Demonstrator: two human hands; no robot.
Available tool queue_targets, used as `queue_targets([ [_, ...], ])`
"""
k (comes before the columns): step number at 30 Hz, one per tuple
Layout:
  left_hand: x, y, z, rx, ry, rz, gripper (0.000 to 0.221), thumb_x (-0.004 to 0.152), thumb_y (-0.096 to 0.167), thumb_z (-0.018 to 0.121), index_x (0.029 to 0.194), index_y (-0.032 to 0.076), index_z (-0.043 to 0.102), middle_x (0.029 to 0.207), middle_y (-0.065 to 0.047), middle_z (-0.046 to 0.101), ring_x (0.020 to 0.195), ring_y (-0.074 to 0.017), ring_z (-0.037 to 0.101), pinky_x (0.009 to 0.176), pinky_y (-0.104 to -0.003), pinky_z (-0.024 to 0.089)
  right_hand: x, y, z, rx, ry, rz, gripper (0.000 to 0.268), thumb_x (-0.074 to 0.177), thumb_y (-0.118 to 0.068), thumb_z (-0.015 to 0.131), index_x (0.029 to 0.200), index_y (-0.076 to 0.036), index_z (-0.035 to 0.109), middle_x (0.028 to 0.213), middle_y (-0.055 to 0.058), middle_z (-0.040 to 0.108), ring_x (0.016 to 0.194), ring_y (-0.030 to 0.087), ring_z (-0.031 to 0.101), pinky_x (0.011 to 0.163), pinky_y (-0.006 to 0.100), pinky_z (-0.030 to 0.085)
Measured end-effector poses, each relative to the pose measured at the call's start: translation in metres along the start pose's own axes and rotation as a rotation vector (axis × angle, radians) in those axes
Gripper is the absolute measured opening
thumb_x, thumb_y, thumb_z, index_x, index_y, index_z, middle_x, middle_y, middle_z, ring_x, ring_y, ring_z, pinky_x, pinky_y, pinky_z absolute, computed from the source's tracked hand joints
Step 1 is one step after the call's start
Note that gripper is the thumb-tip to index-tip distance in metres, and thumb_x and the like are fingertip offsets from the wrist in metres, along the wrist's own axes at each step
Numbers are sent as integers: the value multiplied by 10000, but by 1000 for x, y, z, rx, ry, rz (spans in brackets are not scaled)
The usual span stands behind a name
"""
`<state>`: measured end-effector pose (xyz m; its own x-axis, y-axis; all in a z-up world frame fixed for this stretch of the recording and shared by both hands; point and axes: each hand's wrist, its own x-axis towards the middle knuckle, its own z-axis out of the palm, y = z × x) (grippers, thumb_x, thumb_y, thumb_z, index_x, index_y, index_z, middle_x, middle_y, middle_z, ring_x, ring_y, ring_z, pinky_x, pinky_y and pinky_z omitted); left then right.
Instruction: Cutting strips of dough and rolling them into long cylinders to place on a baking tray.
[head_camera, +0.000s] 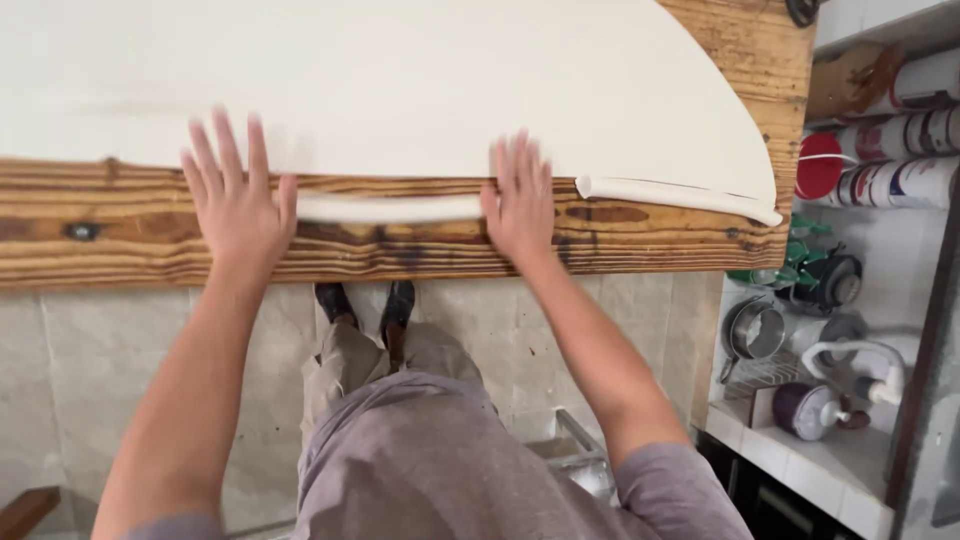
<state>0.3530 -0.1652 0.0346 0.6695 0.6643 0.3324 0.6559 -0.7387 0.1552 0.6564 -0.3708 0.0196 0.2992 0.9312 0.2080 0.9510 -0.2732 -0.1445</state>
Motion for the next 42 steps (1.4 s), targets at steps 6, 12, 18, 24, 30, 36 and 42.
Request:
queue_targets([
  [6, -25, 12, 2, -145, -493, -38, 753, 1020, 521, 327, 1683, 170, 260, 1741, -171, 222, 1612, -352, 161, 1301, -541, 46, -1, 1, 0, -22, -291, -45, 607, 1098, -500, 215, 1653, -261, 275, 1704, 100, 243, 1555, 365, 254, 1256, 561, 187],
  [12, -94, 90, -9, -37, -184, 29, 760, 923, 574, 491, 1606, 243, 450, 1636, -176, 433, 1518, -451, 359, 1204, -681, 202, -77, -58, -16, -3, -307, -28, 643, 1088, -512, 216, 1650, -200, 242, 1703, 94, 241, 1540, 358, 252, 1208, 672, 82],
  [18, -4, 136, 34, -126, -93, 45, 769, 1001, 660, 269, 1633, 239, 385, 1702, -91, 321, 1530, -528, 163, 1064, -861, 51, 9, -92, -18, -104, -393, 96, 625, 1059, -553, 365, 1633, -316, 295, 1732, 97, 141, 1551, 500, 39, 1090, 849, 19],
  [24, -26, 127, 20, -48, 102, 37, 682, 977, 645, 448, 1518, 259, 603, 1544, -58, 562, 1408, -516, 416, 1066, -811, 199, -31, -74, -7, -89, -276, 71, 634, 1090, -486, 370, 1659, -256, 214, 1717, 104, 222, 1554, 391, 242, 1174, 748, 81],
  [30, -23, 96, 8, 24, -122, 114, 742, 996, 666, 352, 1658, 332, 372, 1737, -54, 268, 1502, -564, 184, 1017, -893, 69, -25, -55, 1, -129, -309, 51, 732, 1029, -639, 348, 1653, -278, 220, 1721, 138, 147, 1572, 420, 146, 1162, 764, 76],
  [36, -34, 79, 4, -5, 21, 46, 664, 1016, 610, 488, 1566, 247, 568, 1607, -171, 514, 1430, -583, 362, 997, -862, 182, -36, -47, -23, -80, -336, 95, 674, 1078, -584, 309, 1653, -236, 249, 1710, 140, 206, 1568, 387, 192, 1197, 706, 83],
  [42, -52, 41, -5, 44, -106, 98, 663, 977, 619, 371, 1604, 408, 423, 1685, -42, 409, 1494, -524, 322, 984, -903, 177, -56, -28, -8, -57, -367, 68, 670, 1022, -650, 298, 1618, -344, 294, 1723, 121, 131, 1566, 417, 133, 1162, 740, 168],
])
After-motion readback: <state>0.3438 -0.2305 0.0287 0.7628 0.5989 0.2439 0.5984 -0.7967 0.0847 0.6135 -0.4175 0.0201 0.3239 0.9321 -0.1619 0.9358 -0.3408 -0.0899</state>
